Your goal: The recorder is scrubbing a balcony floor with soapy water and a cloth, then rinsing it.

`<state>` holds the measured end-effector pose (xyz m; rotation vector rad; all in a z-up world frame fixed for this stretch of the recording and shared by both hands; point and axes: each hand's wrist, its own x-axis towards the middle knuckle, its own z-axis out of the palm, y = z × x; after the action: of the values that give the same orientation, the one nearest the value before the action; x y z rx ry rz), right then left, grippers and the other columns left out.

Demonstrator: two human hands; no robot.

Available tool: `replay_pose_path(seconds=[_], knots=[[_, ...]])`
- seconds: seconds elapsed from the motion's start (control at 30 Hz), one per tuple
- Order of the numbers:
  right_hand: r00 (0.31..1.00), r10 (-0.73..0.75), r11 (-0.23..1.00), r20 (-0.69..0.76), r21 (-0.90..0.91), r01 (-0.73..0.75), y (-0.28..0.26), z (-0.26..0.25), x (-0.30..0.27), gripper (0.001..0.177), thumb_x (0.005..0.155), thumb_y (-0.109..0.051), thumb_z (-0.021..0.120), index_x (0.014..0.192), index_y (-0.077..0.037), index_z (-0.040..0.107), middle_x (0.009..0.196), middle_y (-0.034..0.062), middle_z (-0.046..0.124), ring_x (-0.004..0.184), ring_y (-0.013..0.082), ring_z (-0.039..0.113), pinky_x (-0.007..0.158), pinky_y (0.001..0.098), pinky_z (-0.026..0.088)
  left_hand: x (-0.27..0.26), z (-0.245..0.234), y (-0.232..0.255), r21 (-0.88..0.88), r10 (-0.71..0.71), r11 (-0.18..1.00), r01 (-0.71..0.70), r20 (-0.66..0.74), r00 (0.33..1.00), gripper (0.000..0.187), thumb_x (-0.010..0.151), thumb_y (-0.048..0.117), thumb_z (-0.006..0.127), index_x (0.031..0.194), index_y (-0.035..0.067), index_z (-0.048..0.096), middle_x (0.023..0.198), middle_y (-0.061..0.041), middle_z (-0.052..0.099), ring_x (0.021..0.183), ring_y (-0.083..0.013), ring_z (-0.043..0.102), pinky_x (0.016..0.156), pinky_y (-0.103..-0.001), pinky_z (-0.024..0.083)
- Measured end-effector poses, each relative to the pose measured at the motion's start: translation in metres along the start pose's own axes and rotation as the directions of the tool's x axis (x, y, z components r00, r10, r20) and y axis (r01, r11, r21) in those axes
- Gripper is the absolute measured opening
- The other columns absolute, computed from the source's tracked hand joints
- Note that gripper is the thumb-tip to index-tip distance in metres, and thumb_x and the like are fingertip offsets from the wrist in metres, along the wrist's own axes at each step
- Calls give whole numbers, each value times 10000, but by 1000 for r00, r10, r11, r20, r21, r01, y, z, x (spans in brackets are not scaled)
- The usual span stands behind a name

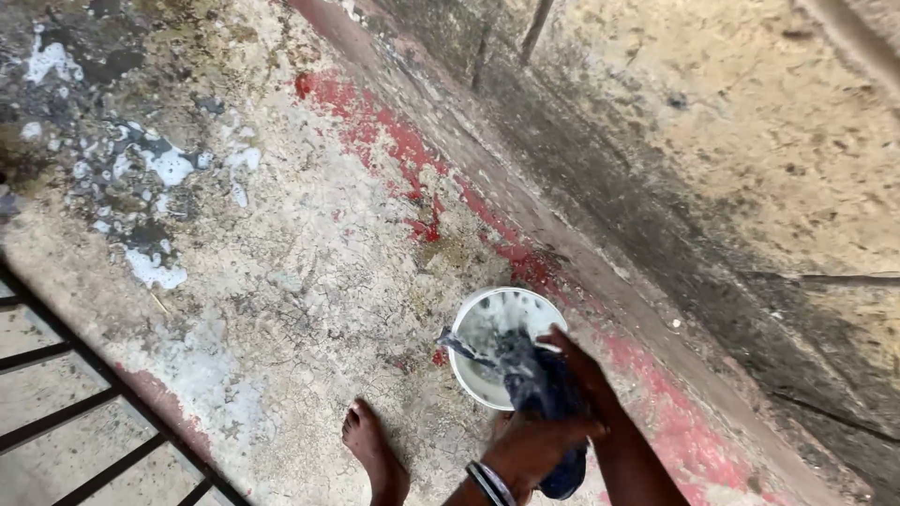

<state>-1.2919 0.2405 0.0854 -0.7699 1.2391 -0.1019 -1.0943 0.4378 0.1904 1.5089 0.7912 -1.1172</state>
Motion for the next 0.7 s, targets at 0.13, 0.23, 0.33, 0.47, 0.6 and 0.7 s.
replay_pose_path(seconds=[0.13, 0.23, 0.33, 0.47, 0.6, 0.7], knots=[[997, 62, 998, 44, -24, -61, -23, -10, -9, 581, 903, -533, 657, 1238, -61, 694, 1190, 130, 690, 1093, 242, 623, 918, 373, 503, 97, -90, -59, 245, 364, 927, -284, -405, 839, 460, 1053, 378, 413, 1139, -32, 602, 1168, -235, 617, 1064, -366, 557, 962, -519, 428], [978, -83, 965, 192, -231, 127, -43, -3, -18, 642, 865, -538, 705, 1265, -36, 672, 1257, 139, 690, 1204, 259, 623, 1000, 389, 504, 107, -94, -63, 402, 441, 872, -281, -393, 807, 520, 1060, 396, 393, 1126, -59, 635, 1184, -254, 616, 1111, -401, 522, 1006, -523, 387], [977, 3, 909, 215, -408, 87, -40, -5, -14, 714, 868, -574, 697, 1361, -64, 622, 1354, 117, 643, 1279, 302, 583, 1017, 457, 501, 86, -87, -52, 350, 382, 905, -241, -420, 823, 523, 1054, 408, 400, 1158, -54, 621, 1210, -251, 586, 1118, -403, 514, 1008, -521, 383], [915, 404, 844, -13, -381, -378, 44, -29, 73, 846, 949, -666, 611, 1583, -140, 419, 1432, 37, 530, 1288, 314, 507, 952, 513, 481, 83, -82, -48, 297, 324, 932, -206, -434, 841, 493, 1044, 412, 394, 1201, -6, 602, 1250, -213, 518, 1110, -362, 487, 996, -510, 376], [793, 593, 805, 137, -90, -586, 24, 20, 40, 891, 909, -638, 661, 1485, 3, 435, 1184, 179, 658, 1017, 270, 645, 872, 423, 543, 84, -81, -50, 151, 311, 950, -272, -425, 850, 504, 1035, 416, 409, 1206, -18, 601, 1221, -220, 538, 1097, -354, 517, 985, -496, 407], [802, 492, 802, 338, 183, -569, 20, 23, 49, 685, 934, -463, 742, 1339, 67, 587, 973, 182, 739, 730, 225, 721, 712, 387, 582, 84, -78, -49, 225, 302, 948, -223, -425, 853, 477, 1044, 405, 395, 1224, 20, 612, 1222, -196, 571, 1103, -329, 537, 987, -485, 408]])
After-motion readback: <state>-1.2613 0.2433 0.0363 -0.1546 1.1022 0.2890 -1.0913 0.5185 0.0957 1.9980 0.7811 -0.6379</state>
